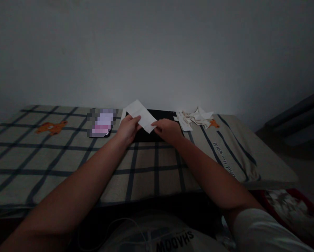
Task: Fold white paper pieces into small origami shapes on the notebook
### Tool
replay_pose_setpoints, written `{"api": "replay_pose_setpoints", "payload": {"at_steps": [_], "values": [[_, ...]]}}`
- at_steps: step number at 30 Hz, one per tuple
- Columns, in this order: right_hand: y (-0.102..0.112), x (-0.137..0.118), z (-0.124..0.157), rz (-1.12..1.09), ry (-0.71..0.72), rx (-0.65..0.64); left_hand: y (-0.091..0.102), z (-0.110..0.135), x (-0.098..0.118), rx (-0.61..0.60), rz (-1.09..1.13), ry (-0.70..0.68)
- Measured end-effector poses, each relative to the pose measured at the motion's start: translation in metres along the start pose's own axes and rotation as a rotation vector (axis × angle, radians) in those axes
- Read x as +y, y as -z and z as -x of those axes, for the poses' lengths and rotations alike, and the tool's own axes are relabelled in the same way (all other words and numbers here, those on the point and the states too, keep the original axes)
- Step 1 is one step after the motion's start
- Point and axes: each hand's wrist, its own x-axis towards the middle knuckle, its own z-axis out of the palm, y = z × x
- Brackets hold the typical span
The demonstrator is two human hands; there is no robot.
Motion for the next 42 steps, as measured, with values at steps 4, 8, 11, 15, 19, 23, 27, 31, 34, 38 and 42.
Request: {"api": "replay_pose_setpoints", "payload": {"at_steps": [4,8,11,15,19,23,27,31,34,38,42], "values": [[0.004,0.001,0.001,-0.104,0.003,-0.046,0.001,0.000,-0.001,0.065,-0.081,-0.007],[0.004,0.002,-0.003,-0.405,-0.147,0.059,0.001,0.003,0.000,0.032,-0.185,-0.038],[0.000,0.007,-0.008,-0.675,-0.332,0.231,0.000,0.007,0.001,-0.080,-0.254,-0.023],[-0.005,0.014,-0.012,-0.971,-0.465,0.082,-0.001,0.011,0.001,-0.202,-0.341,0.002],[-0.007,0.015,-0.011,-1.032,-0.486,0.035,0.000,0.012,0.001,-0.211,-0.343,0.040],[-0.009,0.015,-0.010,-1.031,-0.486,0.085,-0.001,0.011,0.002,-0.202,-0.299,0.086],[-0.008,0.014,-0.009,-0.996,-0.430,0.052,-0.003,0.012,0.004,-0.152,-0.276,0.077],[-0.008,0.012,-0.010,-1.011,-0.419,-0.027,-0.002,0.013,0.007,-0.071,-0.450,-0.038],[-0.009,0.011,-0.010,-1.040,-0.443,-0.031,-0.001,0.014,0.008,-0.024,-0.703,-0.189],[-0.009,0.012,-0.009,-0.984,-0.451,0.010,-0.002,0.015,0.007,-0.045,-0.708,-0.199],[-0.007,0.011,-0.008,-0.954,-0.403,-0.020,-0.004,0.017,0.007,-0.010,-0.608,-0.142]]}}
